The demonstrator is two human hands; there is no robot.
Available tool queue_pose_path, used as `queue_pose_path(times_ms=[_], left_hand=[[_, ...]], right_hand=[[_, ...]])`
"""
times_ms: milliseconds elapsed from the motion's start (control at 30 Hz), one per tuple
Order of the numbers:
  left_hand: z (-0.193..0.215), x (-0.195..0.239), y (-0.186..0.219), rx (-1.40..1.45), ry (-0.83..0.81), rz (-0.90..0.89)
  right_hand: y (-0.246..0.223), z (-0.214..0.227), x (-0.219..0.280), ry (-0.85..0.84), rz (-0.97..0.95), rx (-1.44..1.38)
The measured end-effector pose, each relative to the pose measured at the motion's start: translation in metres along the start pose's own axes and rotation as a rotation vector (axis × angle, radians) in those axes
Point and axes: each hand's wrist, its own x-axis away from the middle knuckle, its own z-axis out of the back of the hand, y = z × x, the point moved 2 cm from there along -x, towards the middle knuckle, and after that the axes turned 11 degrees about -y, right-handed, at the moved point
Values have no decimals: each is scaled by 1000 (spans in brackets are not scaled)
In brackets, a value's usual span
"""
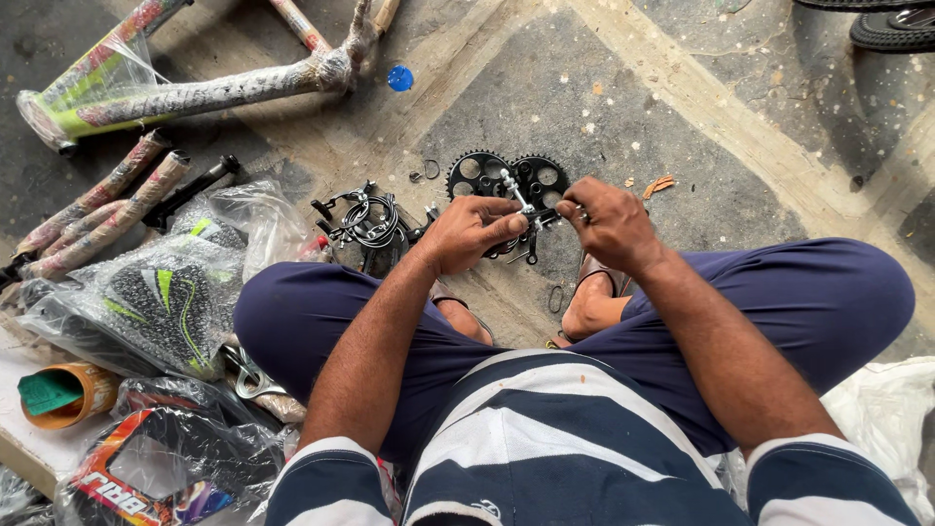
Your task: The person sits on the ground assembling a bicycle crankset. They use a wrench to tighten bolts on the crank arm and chainrings, repeatedly adjusting the components and checking the fit.
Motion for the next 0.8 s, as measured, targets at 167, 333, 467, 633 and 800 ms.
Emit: queue_pose_path(times_ms=[167, 333, 467, 633, 800], left_hand=[[-2, -5, -5, -45, 18, 20], [-2, -4, -5, -27, 11, 13], [-2, 1, 2, -41, 18, -8], [1, 2, 3, 2, 4, 61], [-6, -1, -6, -4, -6, 1]], right_hand=[[11, -12, -7, -230, -402, 75], [-9, -5, -5, -9, -109, 87], [-12, -6, -8, -94, -317, 170], [-17, 0, -8, 22, -117, 77], [-12, -8, -8, -48, -193, 130]])
